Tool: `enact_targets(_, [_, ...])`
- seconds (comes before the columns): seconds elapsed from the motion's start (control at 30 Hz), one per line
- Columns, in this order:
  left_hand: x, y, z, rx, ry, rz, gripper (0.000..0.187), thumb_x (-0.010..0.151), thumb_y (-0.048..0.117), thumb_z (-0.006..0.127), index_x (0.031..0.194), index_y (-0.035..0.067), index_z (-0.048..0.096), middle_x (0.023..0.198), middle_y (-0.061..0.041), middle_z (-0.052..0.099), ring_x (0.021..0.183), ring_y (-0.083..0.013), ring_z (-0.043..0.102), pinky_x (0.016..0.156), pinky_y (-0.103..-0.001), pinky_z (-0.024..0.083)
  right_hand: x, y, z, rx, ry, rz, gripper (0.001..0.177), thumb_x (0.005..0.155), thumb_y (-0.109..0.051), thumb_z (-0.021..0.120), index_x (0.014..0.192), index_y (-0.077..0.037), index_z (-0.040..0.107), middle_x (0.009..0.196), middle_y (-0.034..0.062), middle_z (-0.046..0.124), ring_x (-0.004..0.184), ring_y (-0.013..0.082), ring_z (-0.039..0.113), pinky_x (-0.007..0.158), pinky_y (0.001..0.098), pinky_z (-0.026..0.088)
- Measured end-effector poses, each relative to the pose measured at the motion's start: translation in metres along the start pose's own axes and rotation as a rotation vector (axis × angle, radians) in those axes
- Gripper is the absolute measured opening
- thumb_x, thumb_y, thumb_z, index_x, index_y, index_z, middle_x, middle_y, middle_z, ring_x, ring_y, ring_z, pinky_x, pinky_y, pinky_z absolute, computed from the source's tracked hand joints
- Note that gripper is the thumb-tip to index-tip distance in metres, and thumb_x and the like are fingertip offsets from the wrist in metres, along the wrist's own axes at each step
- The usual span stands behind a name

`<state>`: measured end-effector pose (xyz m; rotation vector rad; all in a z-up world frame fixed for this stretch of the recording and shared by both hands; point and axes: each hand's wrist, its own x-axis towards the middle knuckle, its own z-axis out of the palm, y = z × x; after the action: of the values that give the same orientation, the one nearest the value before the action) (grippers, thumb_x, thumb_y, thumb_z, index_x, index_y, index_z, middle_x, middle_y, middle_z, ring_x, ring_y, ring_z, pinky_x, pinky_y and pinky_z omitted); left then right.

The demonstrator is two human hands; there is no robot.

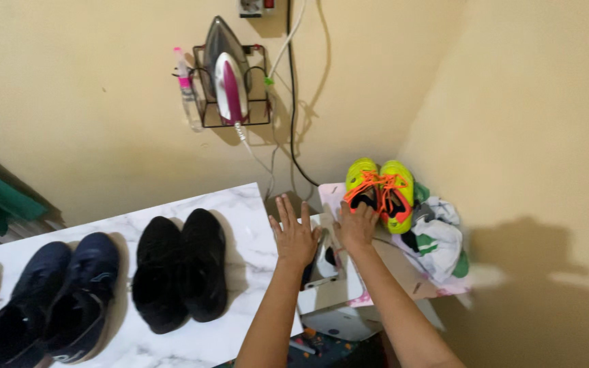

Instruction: The person removes the orange laces from a pair of yellow sneakers on a white table, then threads the same laces back through the eyelets and ties them. Other shoes remain on the table while the person works on the yellow pair.

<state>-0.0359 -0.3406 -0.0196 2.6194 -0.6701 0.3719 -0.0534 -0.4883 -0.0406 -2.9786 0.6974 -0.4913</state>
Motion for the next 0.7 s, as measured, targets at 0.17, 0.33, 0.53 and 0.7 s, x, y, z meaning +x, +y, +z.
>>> enact_targets(0.17, [0.01,0.043,0.035,0.038,-0.073,0.018,0.07,0.078,0.041,0.057,0.133,0.007,0.03,0.142,-0.029,0.005,0.133,-0.0404,-0.002,0.1,-0.062,0.01,0.023,0.056,0.016,-0.044,-0.148,0.081,0.061,0.068,-0.042,0.069,0.123,-0.029,0.046,0.11,0.0211,0.046,0.106,0.0384,0.041,0.093,0.0525,0.028])
enact_targets(0.33, [0.016,0.056,0.062,0.044,-0.143,0.002,0.072,0.077,0.039,0.058,0.134,0.007,0.029,0.141,-0.029,0.005,0.132,-0.0406,-0.003,0.1,-0.062,0.009,0.043,0.08,0.023,-0.119,-0.313,0.075,0.057,0.069,-0.04,0.069,0.121,-0.026,0.049,0.119,0.0257,0.044,0.114,0.0428,0.039,0.097,0.0549,0.021])
enact_targets(0.53, [0.018,0.058,0.087,0.06,-0.149,-0.013,0.068,0.079,0.038,0.057,0.133,0.006,0.031,0.141,-0.028,0.011,0.133,-0.0406,-0.002,0.101,-0.062,0.01,0.064,0.094,0.039,-0.107,-0.478,-0.017,0.049,0.072,-0.022,0.062,0.12,-0.025,0.049,0.108,0.0139,0.058,0.112,0.0374,0.046,0.101,0.0617,0.011])
enact_targets(0.7, [0.017,0.06,0.096,0.09,-0.191,-0.015,0.069,0.079,0.039,0.056,0.133,0.007,0.029,0.14,-0.028,0.012,0.133,-0.0402,0.0,0.1,-0.062,0.01,0.069,0.103,0.068,-0.065,-0.367,-0.028,0.031,0.087,-0.012,0.042,0.11,-0.027,0.058,0.093,0.0105,0.065,0.095,0.0266,0.061,0.095,0.0554,0.028])
